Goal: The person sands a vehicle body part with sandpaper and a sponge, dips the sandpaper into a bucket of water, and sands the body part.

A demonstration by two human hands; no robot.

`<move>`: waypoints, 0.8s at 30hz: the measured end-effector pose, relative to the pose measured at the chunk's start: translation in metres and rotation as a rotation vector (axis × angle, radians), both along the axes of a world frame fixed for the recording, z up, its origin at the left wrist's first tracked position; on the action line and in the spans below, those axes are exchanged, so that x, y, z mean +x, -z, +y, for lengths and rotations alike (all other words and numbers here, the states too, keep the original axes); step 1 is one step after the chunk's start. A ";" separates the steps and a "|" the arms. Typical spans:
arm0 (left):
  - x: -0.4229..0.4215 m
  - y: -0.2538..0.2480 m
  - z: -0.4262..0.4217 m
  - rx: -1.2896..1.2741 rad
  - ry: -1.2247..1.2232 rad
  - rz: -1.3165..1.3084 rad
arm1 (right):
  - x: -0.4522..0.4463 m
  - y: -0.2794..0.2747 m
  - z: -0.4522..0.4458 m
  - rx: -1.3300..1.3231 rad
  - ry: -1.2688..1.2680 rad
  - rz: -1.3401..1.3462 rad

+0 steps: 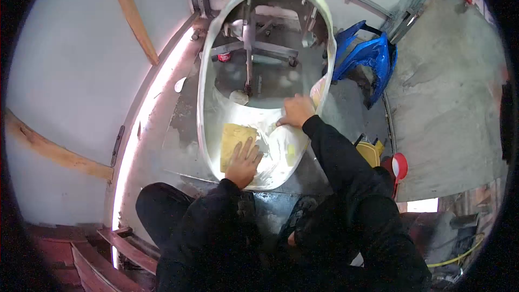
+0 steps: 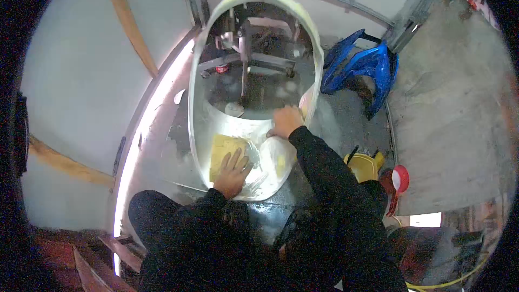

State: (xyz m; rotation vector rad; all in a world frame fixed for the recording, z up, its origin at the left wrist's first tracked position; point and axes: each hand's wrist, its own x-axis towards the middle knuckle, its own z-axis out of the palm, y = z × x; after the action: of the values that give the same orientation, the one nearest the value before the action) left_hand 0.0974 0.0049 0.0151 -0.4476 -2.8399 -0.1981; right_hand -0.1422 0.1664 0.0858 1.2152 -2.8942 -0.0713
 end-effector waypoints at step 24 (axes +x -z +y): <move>-0.050 -0.022 -0.042 -0.181 0.014 -0.210 | 0.015 0.045 0.038 -0.022 0.530 -0.317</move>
State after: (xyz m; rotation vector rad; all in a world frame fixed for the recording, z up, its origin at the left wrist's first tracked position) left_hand 0.0475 -0.0374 0.0371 -0.5110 -3.0764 0.0113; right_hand -0.1267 0.2040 0.0412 0.4570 -3.3972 0.1679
